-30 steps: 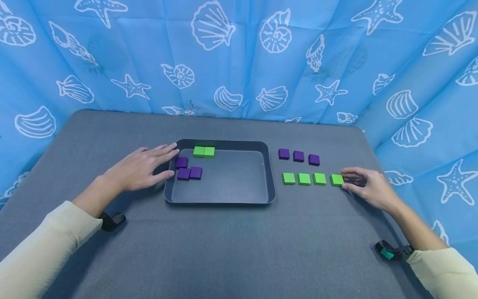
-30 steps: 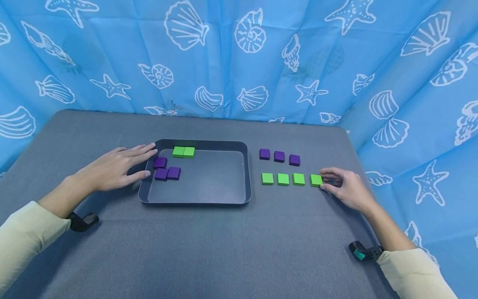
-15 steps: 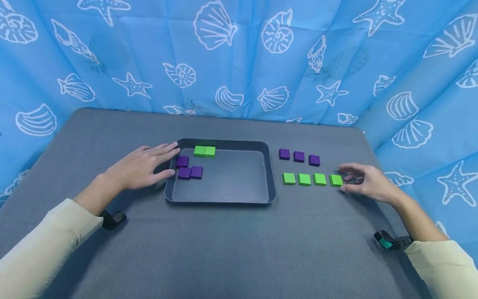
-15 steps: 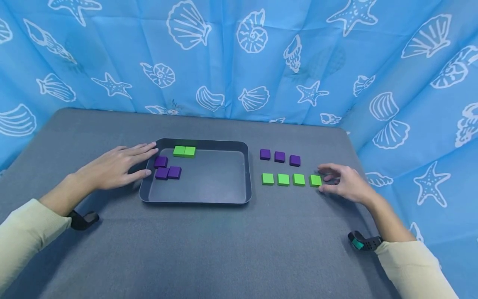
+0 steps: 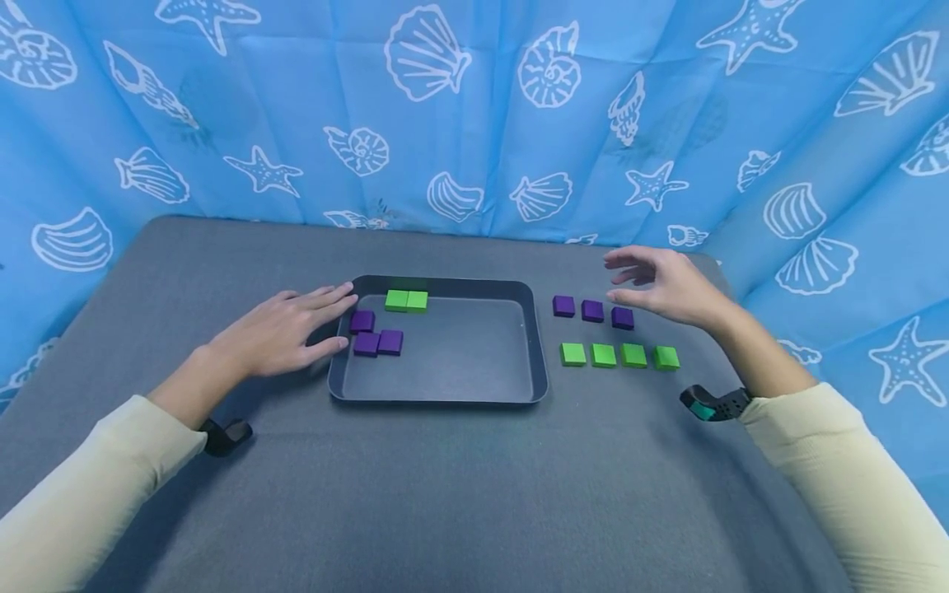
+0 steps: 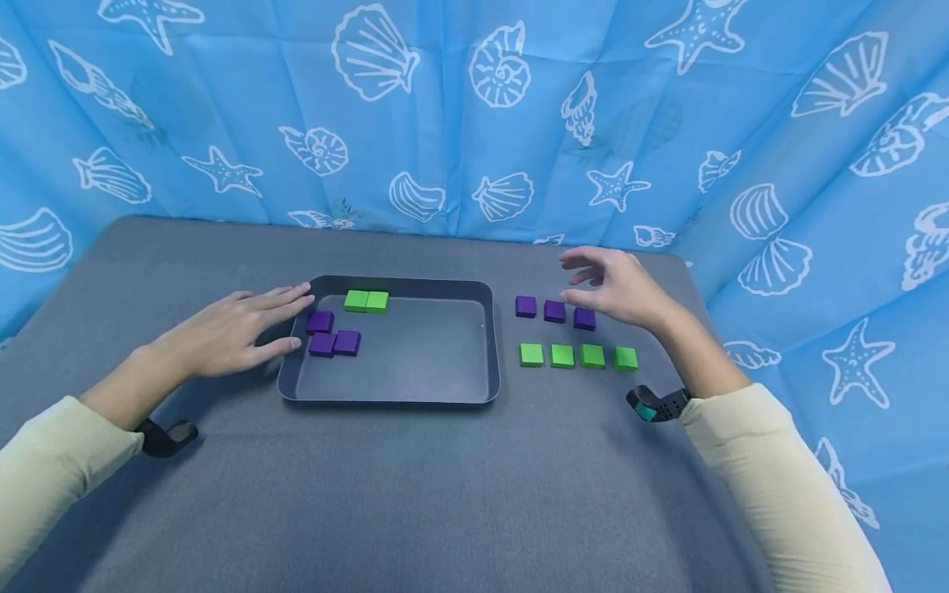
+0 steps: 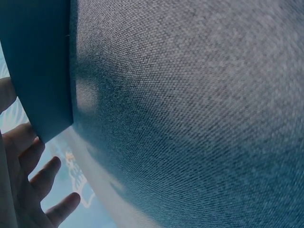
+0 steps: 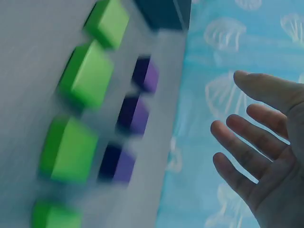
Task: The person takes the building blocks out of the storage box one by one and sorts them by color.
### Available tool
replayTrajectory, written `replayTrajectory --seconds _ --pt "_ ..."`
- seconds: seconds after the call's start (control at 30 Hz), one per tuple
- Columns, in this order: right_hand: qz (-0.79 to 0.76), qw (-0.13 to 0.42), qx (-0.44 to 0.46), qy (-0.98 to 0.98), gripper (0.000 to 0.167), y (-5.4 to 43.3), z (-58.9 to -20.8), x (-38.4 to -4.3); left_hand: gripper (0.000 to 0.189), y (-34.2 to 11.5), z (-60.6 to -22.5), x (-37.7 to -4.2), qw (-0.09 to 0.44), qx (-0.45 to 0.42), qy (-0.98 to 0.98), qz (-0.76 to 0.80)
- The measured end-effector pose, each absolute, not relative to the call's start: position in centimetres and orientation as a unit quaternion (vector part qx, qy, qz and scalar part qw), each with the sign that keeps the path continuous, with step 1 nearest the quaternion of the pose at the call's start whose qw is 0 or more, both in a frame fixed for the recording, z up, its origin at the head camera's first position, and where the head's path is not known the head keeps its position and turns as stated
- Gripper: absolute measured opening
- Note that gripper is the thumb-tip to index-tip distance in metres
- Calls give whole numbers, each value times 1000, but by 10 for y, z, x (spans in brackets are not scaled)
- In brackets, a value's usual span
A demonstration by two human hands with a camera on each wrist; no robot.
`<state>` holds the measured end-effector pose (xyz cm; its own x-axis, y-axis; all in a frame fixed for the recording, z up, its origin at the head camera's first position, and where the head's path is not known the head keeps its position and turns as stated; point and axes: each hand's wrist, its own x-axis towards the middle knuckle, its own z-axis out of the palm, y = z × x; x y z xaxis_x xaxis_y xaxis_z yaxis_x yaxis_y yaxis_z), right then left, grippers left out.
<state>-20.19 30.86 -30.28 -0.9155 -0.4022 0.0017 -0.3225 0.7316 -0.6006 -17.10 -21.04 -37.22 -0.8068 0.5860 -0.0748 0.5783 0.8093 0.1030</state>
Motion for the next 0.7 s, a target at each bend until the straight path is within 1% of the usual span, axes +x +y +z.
replayTrajectory --seconds 0.27,0.47,0.7 --pt "-284 76 -267 918 57 239 -302 -218 70 -210 -373 -171 48 306 950 38" --pt "-245 81 -317 913 55 198 -312 -225 70 -210 -374 -171 44 308 949 40" --pt "-217 133 -329 909 58 158 -322 -225 69 -210 -374 -170 41 306 950 42"
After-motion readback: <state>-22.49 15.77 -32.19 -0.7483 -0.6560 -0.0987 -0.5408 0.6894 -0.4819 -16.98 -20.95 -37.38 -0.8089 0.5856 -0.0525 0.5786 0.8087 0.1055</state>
